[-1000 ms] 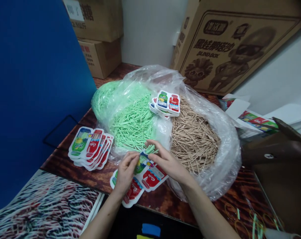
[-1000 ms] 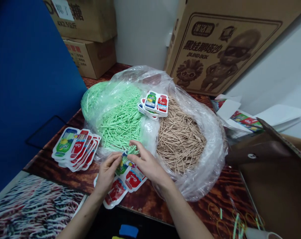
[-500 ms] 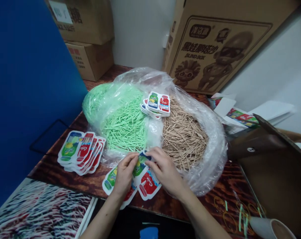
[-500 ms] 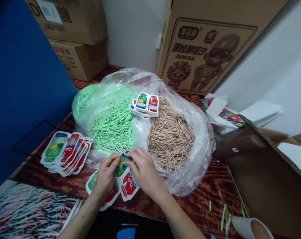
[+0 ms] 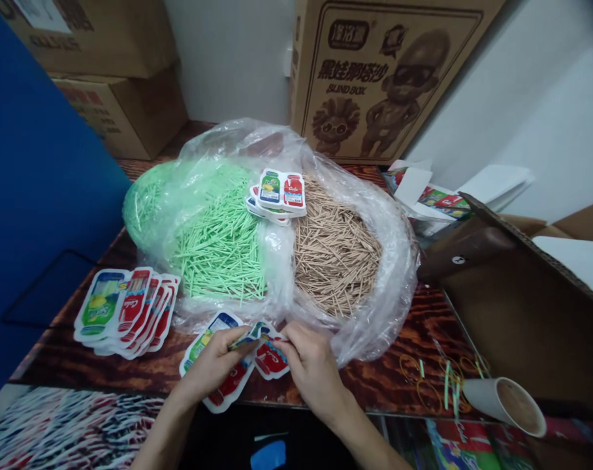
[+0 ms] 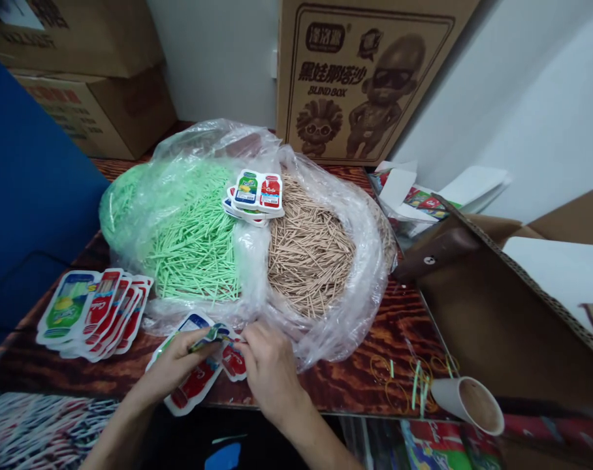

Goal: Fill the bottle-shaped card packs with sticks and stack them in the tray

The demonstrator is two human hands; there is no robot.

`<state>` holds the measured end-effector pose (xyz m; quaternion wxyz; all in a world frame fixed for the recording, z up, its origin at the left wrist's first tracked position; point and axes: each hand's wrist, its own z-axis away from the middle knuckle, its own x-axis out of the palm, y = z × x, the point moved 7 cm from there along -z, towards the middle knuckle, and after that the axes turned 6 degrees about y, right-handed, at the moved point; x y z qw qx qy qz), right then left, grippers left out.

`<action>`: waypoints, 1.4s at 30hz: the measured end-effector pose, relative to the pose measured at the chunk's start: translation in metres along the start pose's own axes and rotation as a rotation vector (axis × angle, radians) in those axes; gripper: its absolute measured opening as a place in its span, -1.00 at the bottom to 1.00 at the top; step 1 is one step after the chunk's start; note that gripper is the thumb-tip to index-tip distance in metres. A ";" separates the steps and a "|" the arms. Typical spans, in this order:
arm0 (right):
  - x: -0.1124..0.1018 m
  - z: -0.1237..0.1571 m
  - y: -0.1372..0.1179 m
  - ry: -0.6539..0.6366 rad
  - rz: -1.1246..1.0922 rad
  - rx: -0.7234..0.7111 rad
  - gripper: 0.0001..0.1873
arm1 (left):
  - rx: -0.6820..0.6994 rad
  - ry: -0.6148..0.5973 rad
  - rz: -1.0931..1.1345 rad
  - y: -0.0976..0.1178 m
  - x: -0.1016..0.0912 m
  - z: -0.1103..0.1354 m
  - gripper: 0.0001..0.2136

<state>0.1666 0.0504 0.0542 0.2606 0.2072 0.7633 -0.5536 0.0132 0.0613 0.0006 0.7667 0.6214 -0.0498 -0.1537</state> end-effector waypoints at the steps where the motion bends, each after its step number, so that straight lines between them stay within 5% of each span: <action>1: -0.001 0.000 0.003 0.020 0.020 -0.013 -0.72 | 0.008 0.015 0.017 0.000 0.003 0.001 -0.86; 10: -0.001 0.004 -0.013 0.160 0.029 -0.199 -0.61 | -0.039 0.193 0.128 -0.012 0.023 0.005 -0.88; 14: -0.016 -0.009 0.015 0.148 -0.155 -0.023 -0.70 | -0.036 0.214 0.091 -0.008 0.016 0.003 -0.89; 16: -0.025 -0.013 0.036 0.248 -0.005 0.063 -0.71 | -0.036 0.241 0.103 -0.007 0.012 0.001 -0.90; 23: 0.021 0.003 0.045 -0.029 0.139 0.043 -0.78 | -0.071 0.196 0.215 -0.003 0.024 -0.012 -0.84; 29: -0.002 -0.009 0.073 0.003 -0.013 0.163 -0.72 | -0.172 0.033 0.340 -0.011 0.043 -0.028 -0.85; 33: -0.025 -0.032 0.097 0.114 0.356 0.206 -0.81 | -0.207 -0.021 0.303 -0.018 0.046 -0.029 -0.82; 37: -0.012 -0.047 0.091 -0.006 0.762 0.111 -0.87 | -0.238 -0.026 0.343 -0.018 0.047 -0.029 -0.77; 42: 0.002 -0.051 0.081 -0.187 0.899 0.053 -0.72 | -0.231 -0.029 0.341 -0.014 0.046 -0.031 -0.86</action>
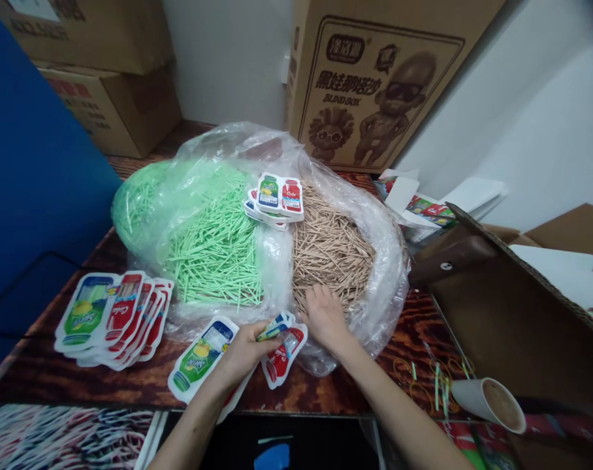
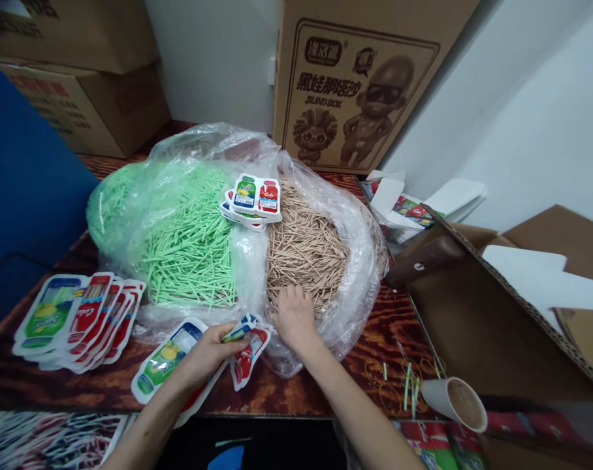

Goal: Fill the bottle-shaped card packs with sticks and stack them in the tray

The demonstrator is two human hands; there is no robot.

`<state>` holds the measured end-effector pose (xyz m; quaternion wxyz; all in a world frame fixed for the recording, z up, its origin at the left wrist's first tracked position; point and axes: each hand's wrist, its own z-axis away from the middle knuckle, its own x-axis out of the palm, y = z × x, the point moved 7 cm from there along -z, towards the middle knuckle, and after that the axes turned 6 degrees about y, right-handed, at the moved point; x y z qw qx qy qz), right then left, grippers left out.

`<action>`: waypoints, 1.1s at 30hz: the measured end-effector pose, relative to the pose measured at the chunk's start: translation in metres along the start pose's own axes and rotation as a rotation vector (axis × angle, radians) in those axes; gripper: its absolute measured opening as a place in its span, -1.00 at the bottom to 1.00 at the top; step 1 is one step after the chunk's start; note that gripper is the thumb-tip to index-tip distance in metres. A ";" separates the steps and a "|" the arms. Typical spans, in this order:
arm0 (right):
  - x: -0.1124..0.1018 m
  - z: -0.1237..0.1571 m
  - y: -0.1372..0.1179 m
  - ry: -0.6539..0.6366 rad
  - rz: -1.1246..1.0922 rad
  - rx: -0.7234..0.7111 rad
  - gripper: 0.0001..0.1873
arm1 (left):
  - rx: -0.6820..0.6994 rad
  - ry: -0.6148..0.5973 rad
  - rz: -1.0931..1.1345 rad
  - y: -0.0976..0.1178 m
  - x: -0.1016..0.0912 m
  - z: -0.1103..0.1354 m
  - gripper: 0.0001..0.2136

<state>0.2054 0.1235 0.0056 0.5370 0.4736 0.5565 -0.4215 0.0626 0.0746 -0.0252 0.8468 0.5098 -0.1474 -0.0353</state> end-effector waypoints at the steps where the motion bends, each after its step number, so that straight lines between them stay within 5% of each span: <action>1: 0.001 -0.001 -0.001 -0.017 0.018 -0.019 -0.75 | 0.003 0.001 0.001 0.001 0.000 0.000 -0.87; 5: 0.007 -0.009 -0.004 -0.033 0.079 -0.044 -0.85 | 0.015 -0.017 0.020 0.002 0.000 0.000 -0.90; 10: 0.017 -0.016 -0.007 -0.061 0.019 -0.012 -0.76 | -0.002 -0.019 0.028 -0.002 0.000 0.000 -0.88; 15: 0.011 -0.017 0.016 -0.113 -0.162 -0.048 -0.89 | -0.023 -0.003 0.054 -0.009 -0.002 -0.003 -0.85; 24: 0.000 -0.039 0.080 -0.035 -0.804 0.173 -0.79 | -0.058 0.003 0.051 -0.011 -0.004 -0.002 -0.82; 28: 0.005 -0.044 0.090 -0.034 -1.276 0.325 -0.74 | -0.072 -0.005 0.045 0.001 -0.003 0.006 -0.82; 33: 0.005 -0.037 0.082 -0.180 -1.676 0.401 -0.67 | 0.015 0.047 0.189 0.029 0.000 0.004 -0.82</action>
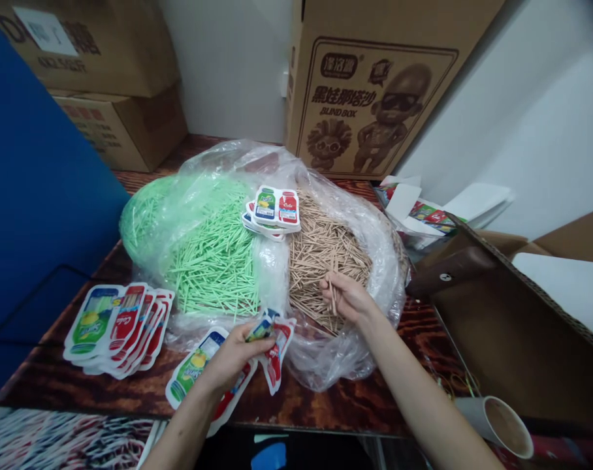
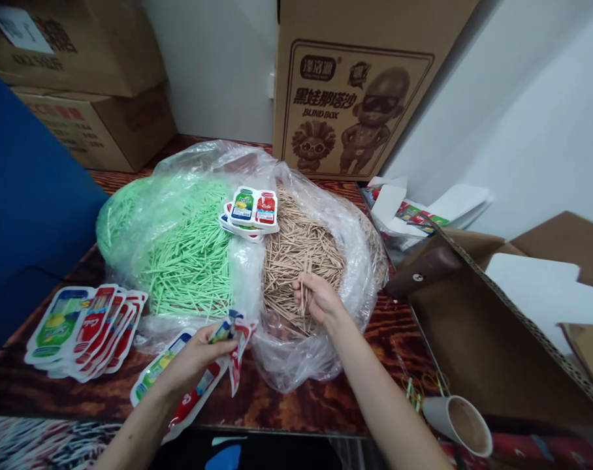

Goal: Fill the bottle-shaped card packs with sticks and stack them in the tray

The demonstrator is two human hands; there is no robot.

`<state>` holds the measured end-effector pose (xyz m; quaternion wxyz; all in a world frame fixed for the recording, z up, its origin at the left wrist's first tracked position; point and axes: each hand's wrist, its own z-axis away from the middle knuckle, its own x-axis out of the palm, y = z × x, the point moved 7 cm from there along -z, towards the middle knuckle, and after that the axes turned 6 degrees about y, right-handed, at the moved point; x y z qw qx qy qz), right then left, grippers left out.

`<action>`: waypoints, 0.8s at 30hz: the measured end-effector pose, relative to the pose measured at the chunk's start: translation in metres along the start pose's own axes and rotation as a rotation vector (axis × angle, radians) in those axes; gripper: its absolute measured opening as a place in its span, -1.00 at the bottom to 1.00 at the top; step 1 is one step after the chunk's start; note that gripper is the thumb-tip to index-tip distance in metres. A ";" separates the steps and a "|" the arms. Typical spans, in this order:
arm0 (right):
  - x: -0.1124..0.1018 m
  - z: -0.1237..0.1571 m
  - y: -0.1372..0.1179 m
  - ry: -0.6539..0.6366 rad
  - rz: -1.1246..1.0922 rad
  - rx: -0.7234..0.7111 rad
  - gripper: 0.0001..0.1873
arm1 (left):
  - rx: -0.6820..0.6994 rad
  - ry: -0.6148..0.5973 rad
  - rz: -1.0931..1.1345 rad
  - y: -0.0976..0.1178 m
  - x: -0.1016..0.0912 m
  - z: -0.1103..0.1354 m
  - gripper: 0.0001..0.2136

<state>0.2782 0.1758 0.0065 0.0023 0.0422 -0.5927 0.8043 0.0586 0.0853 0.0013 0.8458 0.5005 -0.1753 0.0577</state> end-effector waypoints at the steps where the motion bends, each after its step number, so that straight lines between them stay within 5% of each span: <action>1: 0.006 0.004 0.002 -0.058 -0.101 0.052 -0.67 | 0.001 -0.003 0.049 0.005 0.004 -0.004 -0.80; 6: 0.058 0.046 0.022 -0.483 -0.487 0.382 -0.73 | 0.045 -0.048 0.252 0.029 0.024 -0.036 -0.77; 9: 0.078 0.067 0.039 -0.561 -0.516 0.510 -0.74 | 0.037 -0.077 0.251 0.030 0.034 -0.053 -0.78; 14: 0.089 0.077 0.053 -0.489 -0.568 0.518 -0.69 | -0.055 -0.146 0.181 0.013 0.042 -0.061 -0.70; 18: 0.082 0.084 0.054 -0.487 -0.393 0.507 -0.65 | -0.079 -0.134 0.161 0.008 0.037 -0.059 -0.72; 21: 0.051 0.073 0.044 -0.344 -0.072 0.394 -0.68 | -0.048 -0.113 0.203 0.015 0.029 -0.055 -0.75; 24: 0.011 0.052 0.012 -0.110 0.319 0.050 -0.72 | -0.014 -0.093 0.265 0.022 0.023 -0.050 -0.75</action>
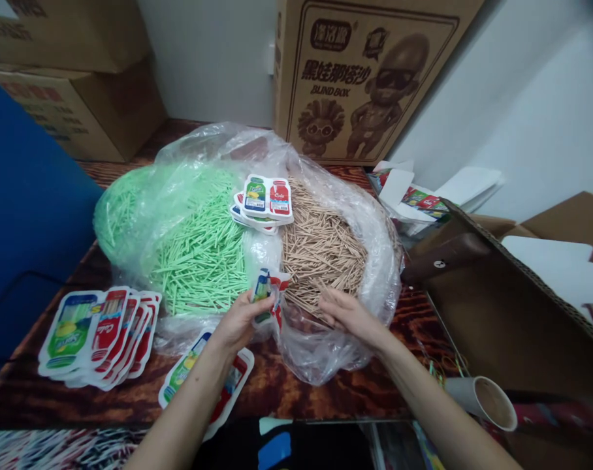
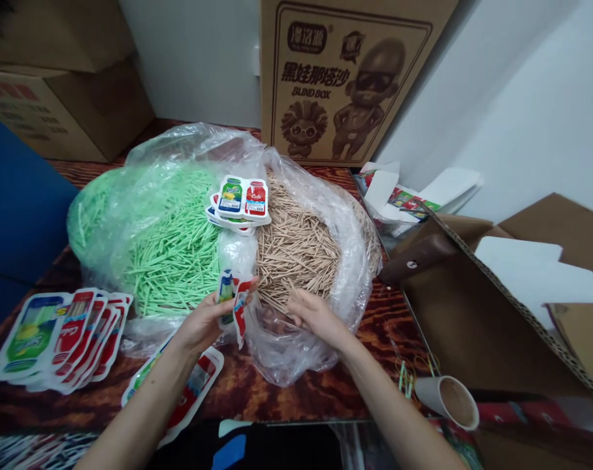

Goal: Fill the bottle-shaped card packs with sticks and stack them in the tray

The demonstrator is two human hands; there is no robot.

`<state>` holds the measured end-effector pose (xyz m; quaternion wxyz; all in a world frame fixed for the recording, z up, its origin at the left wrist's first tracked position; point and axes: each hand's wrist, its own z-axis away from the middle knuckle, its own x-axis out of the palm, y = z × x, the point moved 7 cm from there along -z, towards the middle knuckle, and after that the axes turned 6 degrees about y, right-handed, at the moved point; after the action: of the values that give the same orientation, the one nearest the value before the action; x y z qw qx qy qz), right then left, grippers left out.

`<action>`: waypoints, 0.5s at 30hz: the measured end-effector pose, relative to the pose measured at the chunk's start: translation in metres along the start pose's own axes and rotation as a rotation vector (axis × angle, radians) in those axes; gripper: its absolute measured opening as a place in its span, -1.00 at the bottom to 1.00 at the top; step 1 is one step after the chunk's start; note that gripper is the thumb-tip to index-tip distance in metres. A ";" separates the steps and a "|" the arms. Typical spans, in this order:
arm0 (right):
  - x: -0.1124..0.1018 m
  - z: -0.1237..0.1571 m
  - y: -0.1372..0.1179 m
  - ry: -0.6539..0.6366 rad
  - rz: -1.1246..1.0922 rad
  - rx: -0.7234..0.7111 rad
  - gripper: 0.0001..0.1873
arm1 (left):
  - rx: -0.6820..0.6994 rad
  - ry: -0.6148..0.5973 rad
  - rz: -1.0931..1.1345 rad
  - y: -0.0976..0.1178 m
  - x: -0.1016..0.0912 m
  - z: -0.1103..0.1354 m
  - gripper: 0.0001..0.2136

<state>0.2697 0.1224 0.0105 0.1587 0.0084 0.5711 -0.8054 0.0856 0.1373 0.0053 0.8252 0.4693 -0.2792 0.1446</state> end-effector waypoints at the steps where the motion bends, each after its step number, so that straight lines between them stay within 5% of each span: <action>1: -0.010 -0.004 -0.005 0.066 0.163 -0.075 -0.73 | 0.015 0.008 0.020 0.002 -0.001 0.001 -0.76; 3: -0.014 -0.010 -0.010 0.128 0.504 -0.157 -0.77 | 0.060 0.020 0.059 0.005 0.001 0.003 -0.75; 7: 0.016 -0.019 -0.001 0.114 0.999 -0.108 -0.88 | 0.154 0.003 0.117 0.010 0.014 0.000 -0.65; 11: 0.042 -0.027 0.002 0.131 1.038 -0.068 -0.82 | 0.216 -0.003 0.170 0.017 0.013 0.001 -0.66; 15: 0.037 -0.039 0.001 0.099 0.893 -0.078 -0.89 | 0.225 0.074 0.166 0.023 -0.010 0.012 -0.66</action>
<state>0.2282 0.1493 -0.0109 0.4636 0.2864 0.5482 -0.6345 0.0625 0.1389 0.0199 0.7621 0.5287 -0.2687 0.2598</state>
